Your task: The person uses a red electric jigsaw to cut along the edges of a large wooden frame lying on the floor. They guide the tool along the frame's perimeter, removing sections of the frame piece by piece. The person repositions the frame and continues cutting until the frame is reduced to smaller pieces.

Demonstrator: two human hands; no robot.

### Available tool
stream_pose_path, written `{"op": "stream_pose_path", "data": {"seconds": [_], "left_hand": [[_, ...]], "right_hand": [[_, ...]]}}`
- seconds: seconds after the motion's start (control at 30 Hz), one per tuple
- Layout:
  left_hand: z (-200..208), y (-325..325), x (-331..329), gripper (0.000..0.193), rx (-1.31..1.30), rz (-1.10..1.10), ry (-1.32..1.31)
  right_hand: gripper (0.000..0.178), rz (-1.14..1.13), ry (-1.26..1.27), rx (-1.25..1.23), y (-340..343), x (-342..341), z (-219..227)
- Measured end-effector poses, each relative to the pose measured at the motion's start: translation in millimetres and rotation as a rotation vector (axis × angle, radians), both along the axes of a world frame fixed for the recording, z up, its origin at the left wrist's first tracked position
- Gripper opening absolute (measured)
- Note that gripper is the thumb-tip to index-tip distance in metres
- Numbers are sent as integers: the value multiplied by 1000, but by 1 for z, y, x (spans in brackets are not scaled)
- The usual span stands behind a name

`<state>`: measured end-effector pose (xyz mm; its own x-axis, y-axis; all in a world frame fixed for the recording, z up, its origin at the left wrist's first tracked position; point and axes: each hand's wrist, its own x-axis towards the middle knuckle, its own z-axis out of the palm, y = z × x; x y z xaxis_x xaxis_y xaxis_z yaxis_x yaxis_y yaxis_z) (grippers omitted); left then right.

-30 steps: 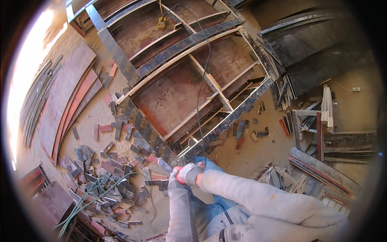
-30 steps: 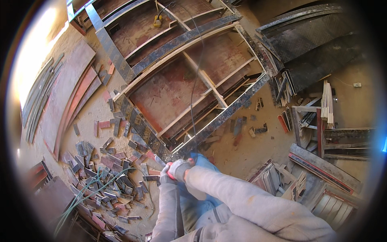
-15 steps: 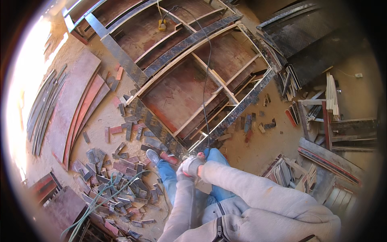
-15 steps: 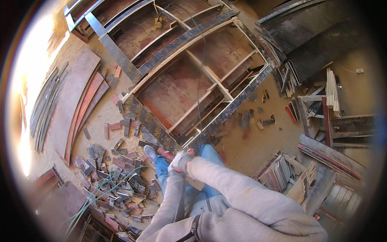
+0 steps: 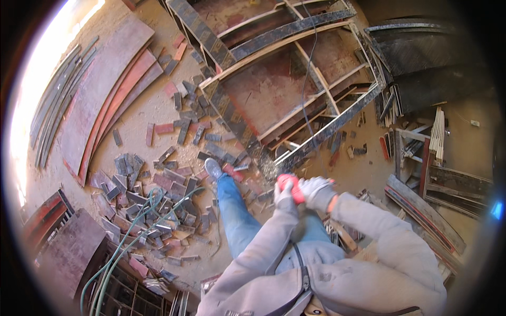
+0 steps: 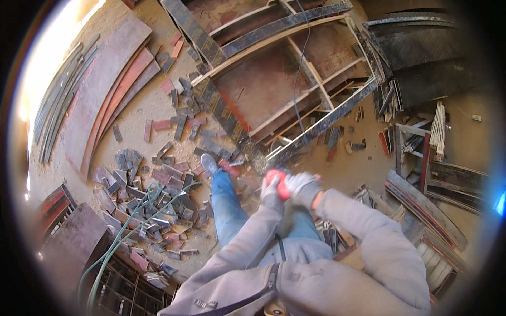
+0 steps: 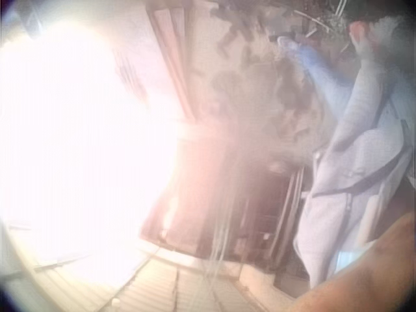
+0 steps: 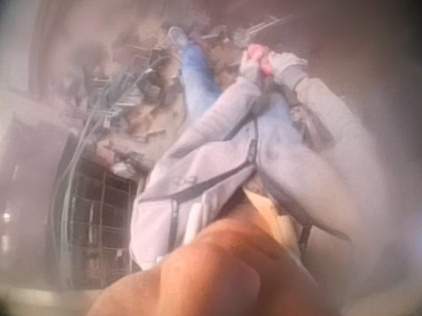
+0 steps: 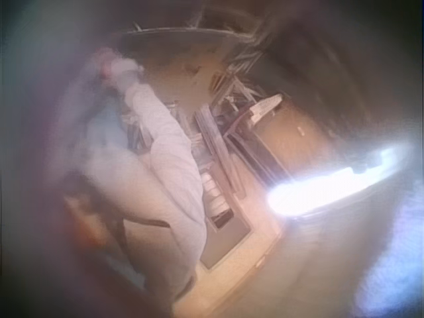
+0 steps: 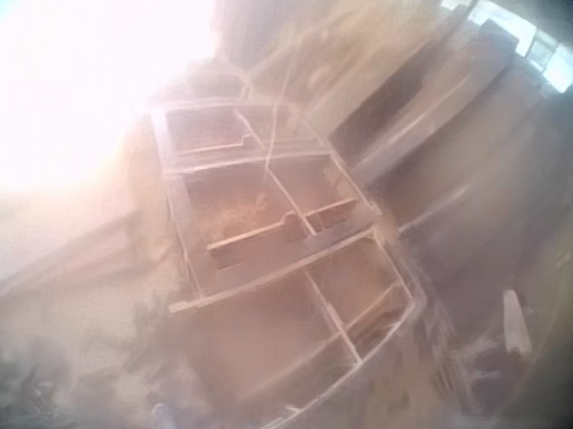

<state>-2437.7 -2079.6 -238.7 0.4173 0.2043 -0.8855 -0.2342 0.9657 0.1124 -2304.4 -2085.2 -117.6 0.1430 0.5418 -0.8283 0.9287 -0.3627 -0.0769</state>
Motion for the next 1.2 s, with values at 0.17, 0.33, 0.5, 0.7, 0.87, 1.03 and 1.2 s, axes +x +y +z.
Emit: {"op": "stream_pose_path", "data": {"seconds": [0.17,0.33,0.5,0.7,0.87,1.03,1.2], "left_hand": [[30,72,24,79,333,-444,276],[23,196,42,92,534,-463,325],[10,293,94,88,622,-474,344],[-14,370,146,84,595,-537,449],[-18,395,169,83,524,-650,565],[-19,394,182,83,510,-594,597],[-24,404,187,84,301,-340,556]], "right_hand": [[46,-167,-109,139,36,1,36],[44,-287,-169,249,129,4,1],[34,-387,-134,465,208,43,-42],[39,-380,-73,530,274,100,-84],[58,-382,16,328,299,130,-100],[57,-366,76,307,312,151,-93],[39,-262,221,193,346,175,-84]]}}
